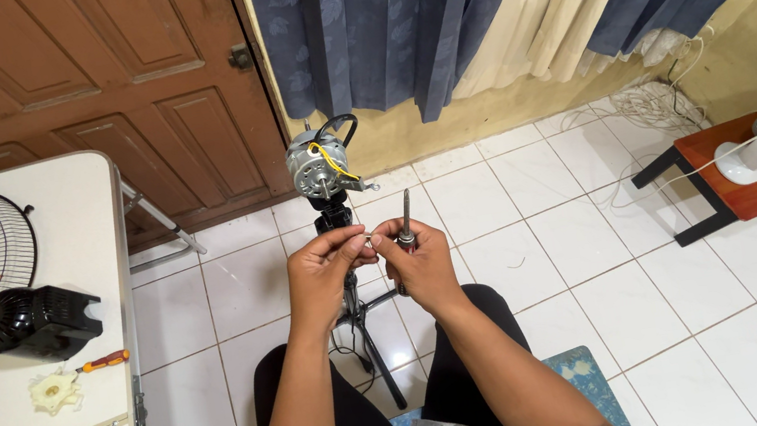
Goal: The person is repairing an electric fan motor. They align the stator and rotor, then use a screwdriver to tighten screws securing the motor housing.
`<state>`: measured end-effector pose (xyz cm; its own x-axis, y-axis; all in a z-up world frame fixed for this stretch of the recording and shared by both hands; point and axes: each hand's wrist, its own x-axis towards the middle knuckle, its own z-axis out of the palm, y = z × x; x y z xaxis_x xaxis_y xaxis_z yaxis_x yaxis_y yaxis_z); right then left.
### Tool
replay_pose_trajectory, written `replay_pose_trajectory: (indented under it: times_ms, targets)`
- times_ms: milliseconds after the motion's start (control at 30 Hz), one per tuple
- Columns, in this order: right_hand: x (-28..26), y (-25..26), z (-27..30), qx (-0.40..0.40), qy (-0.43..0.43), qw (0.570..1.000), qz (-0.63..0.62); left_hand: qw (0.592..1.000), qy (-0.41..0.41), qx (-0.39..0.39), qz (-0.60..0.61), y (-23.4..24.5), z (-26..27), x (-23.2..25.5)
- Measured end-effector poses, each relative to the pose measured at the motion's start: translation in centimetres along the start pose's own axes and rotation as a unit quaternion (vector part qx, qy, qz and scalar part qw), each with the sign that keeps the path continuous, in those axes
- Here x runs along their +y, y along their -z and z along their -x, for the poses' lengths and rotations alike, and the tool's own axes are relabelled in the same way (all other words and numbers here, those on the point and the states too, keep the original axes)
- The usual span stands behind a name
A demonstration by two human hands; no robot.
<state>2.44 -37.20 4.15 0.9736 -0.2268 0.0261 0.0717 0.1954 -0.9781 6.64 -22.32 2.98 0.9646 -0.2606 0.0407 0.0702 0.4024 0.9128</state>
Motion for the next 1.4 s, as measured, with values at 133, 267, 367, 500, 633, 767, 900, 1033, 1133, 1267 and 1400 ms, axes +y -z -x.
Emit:
replay_pose_trajectory:
  times_ms: [133, 267, 367, 500, 633, 767, 900, 1033, 1133, 1267, 1400]
  targets:
    - [0.3, 0.0, 0.1, 0.004, 0.019, 0.999, 0.035, 0.999, 0.002, 0.021, -0.033, 0.1, -0.3, 0.0]
    - [0.5, -0.2, 0.1, -0.006, 0.041, 0.998, 0.042, 0.998, 0.02, 0.05, -0.037, 0.2, -0.2, 0.2]
    - [0.5, -0.2, -0.2, 0.007, 0.02, 0.999, 0.04, 0.998, 0.011, 0.061, -0.026, 0.2, -0.4, 0.2]
    - [0.6, -0.1, -0.4, 0.015, 0.006, 1.0, 0.026, 0.995, -0.006, 0.081, 0.052, 0.7, -0.5, 0.2]
    - [0.5, 0.2, -0.8, 0.031, 0.006, 0.999, 0.023, 0.994, -0.006, 0.094, 0.062, 1.5, -0.4, 0.5]
    - [0.1, 0.5, -1.3, 0.046, 0.015, 0.999, 0.019, 0.993, -0.01, 0.103, 0.048, 2.2, -0.4, 0.9]
    - [-0.5, 0.7, -1.8, 0.061, 0.015, 0.997, 0.04, 0.991, -0.012, 0.13, -0.006, 3.2, -1.0, 1.4]
    - [-1.2, 0.9, -2.7, 0.075, 0.034, 0.996, 0.041, 0.99, -0.064, 0.124, -0.01, 3.8, -2.3, 2.2]
    - [-1.6, 1.2, -3.9, 0.075, 0.041, 0.995, 0.059, 0.988, -0.079, 0.128, -0.023, 4.0, -2.9, 3.1]
    - [-1.9, 1.3, -6.1, 0.064, 0.06, 0.993, 0.082, 0.99, -0.076, 0.117, -0.035, 3.9, -3.4, 4.7]
    - [-1.9, 1.3, -8.3, 0.038, 0.084, 0.991, 0.093, 0.988, -0.066, 0.119, -0.07, 3.7, -4.5, 5.6]
